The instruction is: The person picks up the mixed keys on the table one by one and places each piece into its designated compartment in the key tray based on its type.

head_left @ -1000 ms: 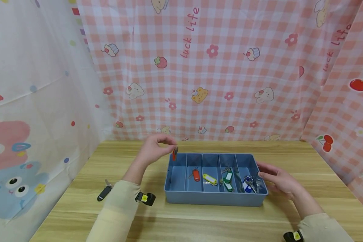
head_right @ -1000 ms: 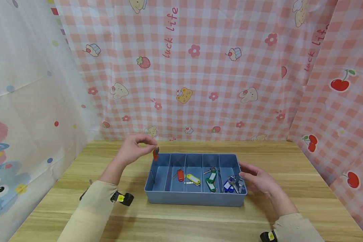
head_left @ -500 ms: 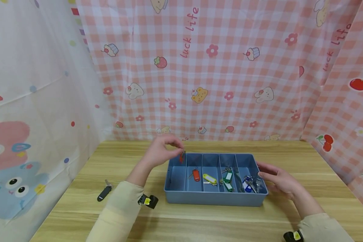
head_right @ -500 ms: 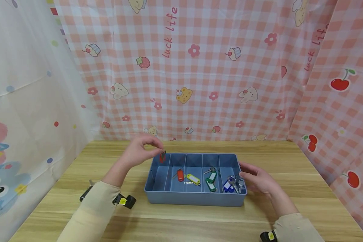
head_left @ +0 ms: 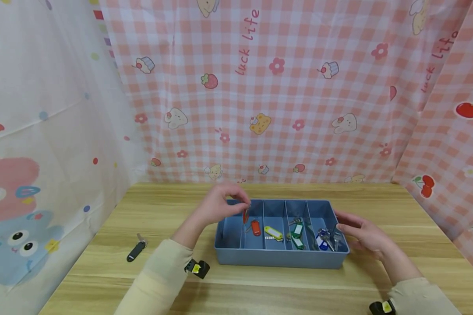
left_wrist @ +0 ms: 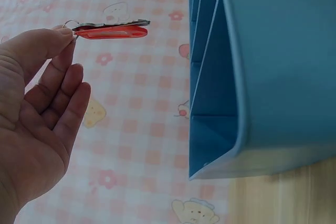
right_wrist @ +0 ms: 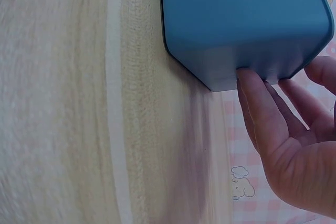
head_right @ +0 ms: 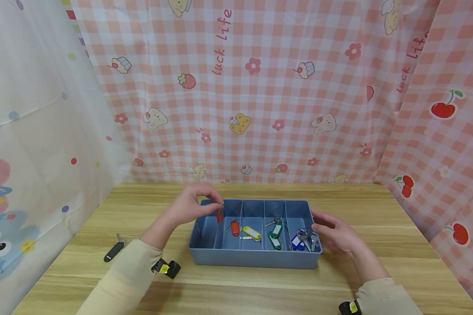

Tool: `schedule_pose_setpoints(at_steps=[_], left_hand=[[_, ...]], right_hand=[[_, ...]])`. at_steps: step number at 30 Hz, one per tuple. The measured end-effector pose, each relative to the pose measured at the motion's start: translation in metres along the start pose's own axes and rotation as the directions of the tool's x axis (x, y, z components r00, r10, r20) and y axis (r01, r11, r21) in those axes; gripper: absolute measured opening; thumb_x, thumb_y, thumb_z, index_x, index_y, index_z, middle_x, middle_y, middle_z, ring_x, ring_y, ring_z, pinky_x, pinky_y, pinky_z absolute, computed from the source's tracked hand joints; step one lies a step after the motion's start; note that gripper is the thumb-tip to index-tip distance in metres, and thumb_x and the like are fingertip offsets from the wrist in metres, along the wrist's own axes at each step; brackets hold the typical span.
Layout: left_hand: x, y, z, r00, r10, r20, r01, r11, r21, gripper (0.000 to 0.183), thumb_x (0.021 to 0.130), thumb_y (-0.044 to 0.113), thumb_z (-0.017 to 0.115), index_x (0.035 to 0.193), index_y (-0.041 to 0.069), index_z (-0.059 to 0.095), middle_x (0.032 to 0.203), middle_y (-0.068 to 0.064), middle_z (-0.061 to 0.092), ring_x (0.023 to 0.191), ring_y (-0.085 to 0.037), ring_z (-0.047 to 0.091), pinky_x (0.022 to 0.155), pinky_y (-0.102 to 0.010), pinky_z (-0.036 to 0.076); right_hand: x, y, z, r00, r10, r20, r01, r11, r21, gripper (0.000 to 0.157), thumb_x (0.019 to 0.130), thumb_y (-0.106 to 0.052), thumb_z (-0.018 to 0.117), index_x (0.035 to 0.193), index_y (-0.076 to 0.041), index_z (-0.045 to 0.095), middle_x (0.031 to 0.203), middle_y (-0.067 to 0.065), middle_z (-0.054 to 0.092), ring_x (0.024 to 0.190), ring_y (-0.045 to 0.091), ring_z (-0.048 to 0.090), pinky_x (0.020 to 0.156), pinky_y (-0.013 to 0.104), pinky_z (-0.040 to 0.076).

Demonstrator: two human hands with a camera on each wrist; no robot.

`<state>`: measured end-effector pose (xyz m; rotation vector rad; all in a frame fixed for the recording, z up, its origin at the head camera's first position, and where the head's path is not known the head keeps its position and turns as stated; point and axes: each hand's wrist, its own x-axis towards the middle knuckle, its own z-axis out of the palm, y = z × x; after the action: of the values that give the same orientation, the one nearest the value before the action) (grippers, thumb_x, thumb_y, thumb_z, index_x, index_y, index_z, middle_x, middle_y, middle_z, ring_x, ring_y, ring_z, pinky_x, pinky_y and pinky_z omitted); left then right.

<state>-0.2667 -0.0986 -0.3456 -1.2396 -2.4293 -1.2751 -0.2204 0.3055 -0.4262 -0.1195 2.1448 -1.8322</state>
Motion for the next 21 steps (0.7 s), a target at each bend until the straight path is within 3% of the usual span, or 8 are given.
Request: schedule_pose_setpoints(at_steps=[9,13,21], left_hand=[[0.0,0.001,0.008,0.997,0.032,0.063,-0.034,0.999,0.033,0.008,0.087,0.001,0.074,0.092,0.006,0.075,0.091,-0.002,0.072,0.087,-0.013,0.063,0.082,-0.04,0.054],[-0.001,0.0,0.012,0.995,0.047,0.088,-0.052,0.997,0.057,0.006,0.087,0.002,0.075,0.091,0.007,0.075,0.091,-0.001,0.073,0.088,-0.013,0.063,0.083,-0.035,0.053],[-0.002,-0.007,0.021,0.992,0.018,0.126,-0.031,0.995,0.099,0.005,0.088,0.006,0.075,0.09,0.011,0.076,0.091,0.002,0.072,0.09,-0.012,0.061,0.084,-0.033,0.051]], right_hand=[[0.0,0.0,0.0,1.0,0.005,-0.01,-0.005,1.0,-0.01,0.064,0.103,-0.018,0.056,0.153,0.005,0.025,0.153,0.032,0.028,0.109,0.012,0.059,0.094,0.043,0.051],[0.0,0.001,-0.001,1.0,0.008,-0.015,-0.008,1.0,-0.016,0.064,0.102,-0.019,0.057,0.153,0.004,0.025,0.153,0.032,0.027,0.109,0.013,0.059,0.094,0.044,0.05],[0.0,0.001,-0.001,1.0,0.011,-0.016,-0.011,1.0,-0.011,0.064,0.102,-0.019,0.057,0.153,0.004,0.025,0.155,0.031,0.024,0.11,0.012,0.059,0.094,0.043,0.05]])
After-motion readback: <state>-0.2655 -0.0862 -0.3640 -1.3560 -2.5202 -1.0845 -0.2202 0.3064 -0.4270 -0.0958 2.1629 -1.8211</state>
